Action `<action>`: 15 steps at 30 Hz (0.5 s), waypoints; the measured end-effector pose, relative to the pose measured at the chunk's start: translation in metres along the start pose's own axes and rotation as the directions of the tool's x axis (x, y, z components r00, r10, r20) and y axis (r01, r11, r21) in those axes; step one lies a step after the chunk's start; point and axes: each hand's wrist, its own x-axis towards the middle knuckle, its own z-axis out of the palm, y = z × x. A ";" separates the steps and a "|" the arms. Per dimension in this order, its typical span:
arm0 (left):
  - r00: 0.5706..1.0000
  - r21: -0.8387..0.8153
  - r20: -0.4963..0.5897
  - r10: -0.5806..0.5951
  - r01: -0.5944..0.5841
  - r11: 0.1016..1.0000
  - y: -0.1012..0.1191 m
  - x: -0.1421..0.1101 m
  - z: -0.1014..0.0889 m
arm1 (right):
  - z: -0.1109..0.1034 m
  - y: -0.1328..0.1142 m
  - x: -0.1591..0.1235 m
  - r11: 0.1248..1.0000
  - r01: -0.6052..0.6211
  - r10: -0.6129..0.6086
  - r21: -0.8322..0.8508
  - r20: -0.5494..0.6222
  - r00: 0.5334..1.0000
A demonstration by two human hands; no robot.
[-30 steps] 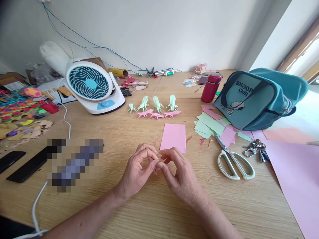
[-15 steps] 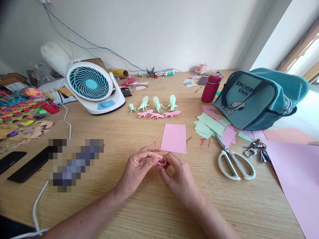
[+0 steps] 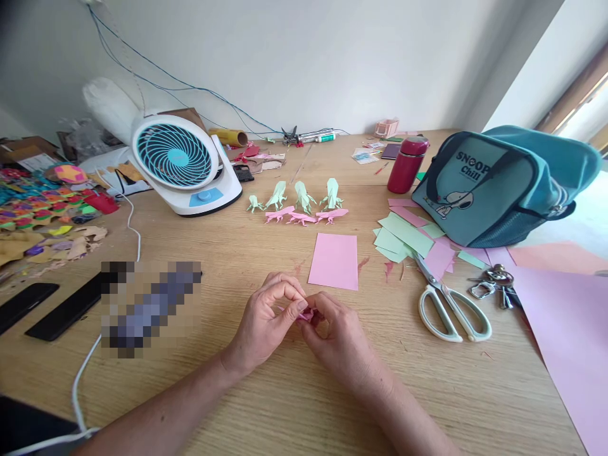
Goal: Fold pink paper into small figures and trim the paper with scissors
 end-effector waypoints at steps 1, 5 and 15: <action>1.000 -0.011 0.007 -0.003 0.003 1.000 -0.001 0.000 0.000 | 0.000 0.000 0.000 1.000 -0.014 0.014 0.010 0.009 1.000; 0.998 -0.096 0.047 -0.046 0.050 0.994 -0.005 0.002 -0.003 | -0.003 0.002 0.002 0.993 -0.086 0.083 0.086 0.043 0.996; 0.976 -0.233 0.039 -0.215 0.218 0.948 -0.006 0.011 -0.013 | -0.007 0.018 0.007 0.841 -0.158 0.149 0.517 0.058 0.987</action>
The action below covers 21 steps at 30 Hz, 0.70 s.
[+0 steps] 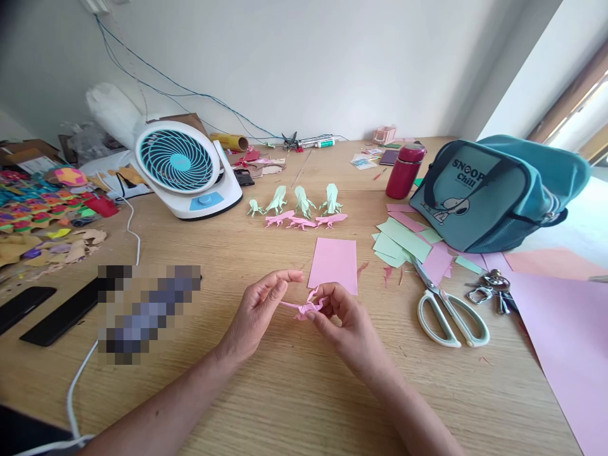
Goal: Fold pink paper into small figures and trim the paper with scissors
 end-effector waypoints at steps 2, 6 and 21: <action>0.999 -0.003 0.034 -0.033 0.033 0.999 0.000 0.000 0.000 | -0.001 0.002 0.001 0.997 -0.010 0.009 0.076 0.004 1.000; 0.994 0.021 0.076 -0.076 0.074 0.997 -0.001 0.000 0.000 | -0.004 0.002 0.003 0.997 -0.012 0.012 0.081 -0.006 1.000; 0.996 0.130 0.086 0.030 -0.042 0.991 0.002 0.000 0.005 | -0.002 -0.011 -0.001 0.948 0.053 -0.061 -0.313 -0.014 0.998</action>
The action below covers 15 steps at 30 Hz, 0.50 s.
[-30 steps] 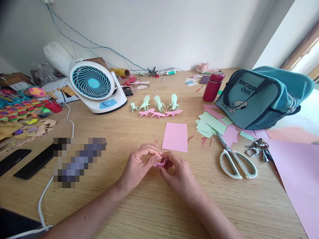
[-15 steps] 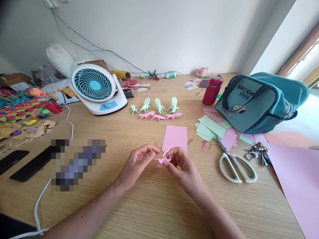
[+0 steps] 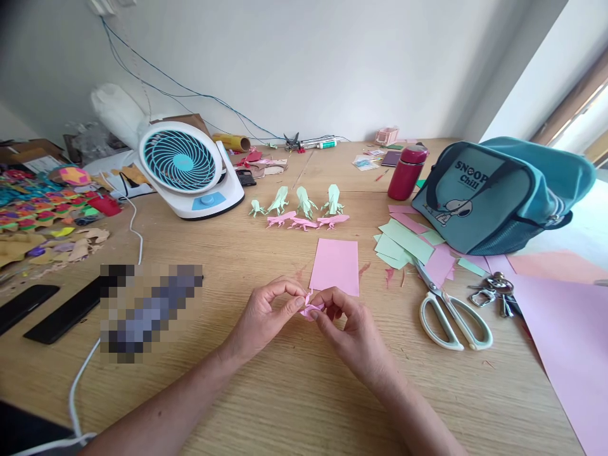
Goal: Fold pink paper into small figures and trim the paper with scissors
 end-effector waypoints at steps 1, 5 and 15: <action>1.000 -0.003 0.005 0.005 -0.005 1.000 0.000 0.000 0.000 | 0.000 0.000 0.000 1.000 0.004 -0.004 -0.004 0.000 1.000; 1.000 -0.009 0.028 0.003 -0.003 1.000 0.001 -0.001 0.001 | 0.000 0.000 -0.001 0.999 0.034 -0.034 -0.003 0.003 0.999; 0.998 0.014 -0.010 -0.058 0.058 0.998 0.000 0.001 -0.002 | 0.003 0.000 -0.003 0.987 0.084 -0.088 -0.136 -0.025 0.996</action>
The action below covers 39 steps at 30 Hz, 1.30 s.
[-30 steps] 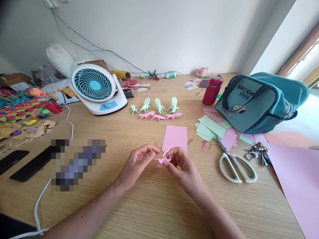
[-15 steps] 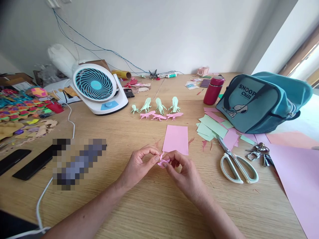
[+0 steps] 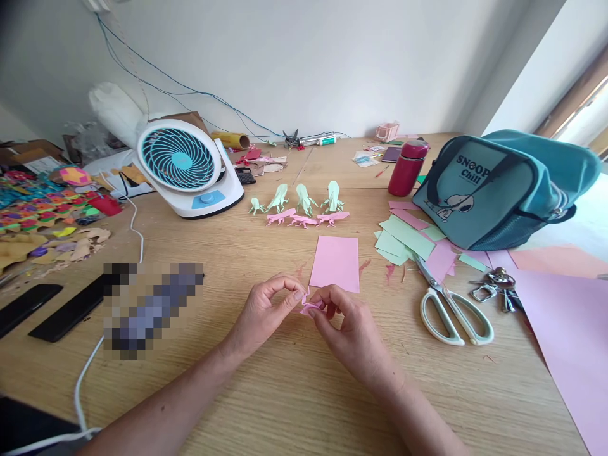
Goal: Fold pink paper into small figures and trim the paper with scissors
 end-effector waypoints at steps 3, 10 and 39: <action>1.000 0.016 -0.004 -0.022 0.022 1.000 -0.002 0.000 0.000 | 0.002 0.002 0.000 1.000 0.009 -0.009 -0.001 -0.019 1.000; 0.999 -0.029 0.043 -0.027 0.028 0.999 0.000 0.000 0.000 | -0.001 0.002 0.001 0.998 0.061 -0.062 -0.009 -0.096 0.994; 0.870 -0.452 0.434 -0.232 0.434 0.779 -0.004 0.002 -0.004 | -0.010 0.001 0.002 0.986 0.004 0.001 0.167 -0.033 0.999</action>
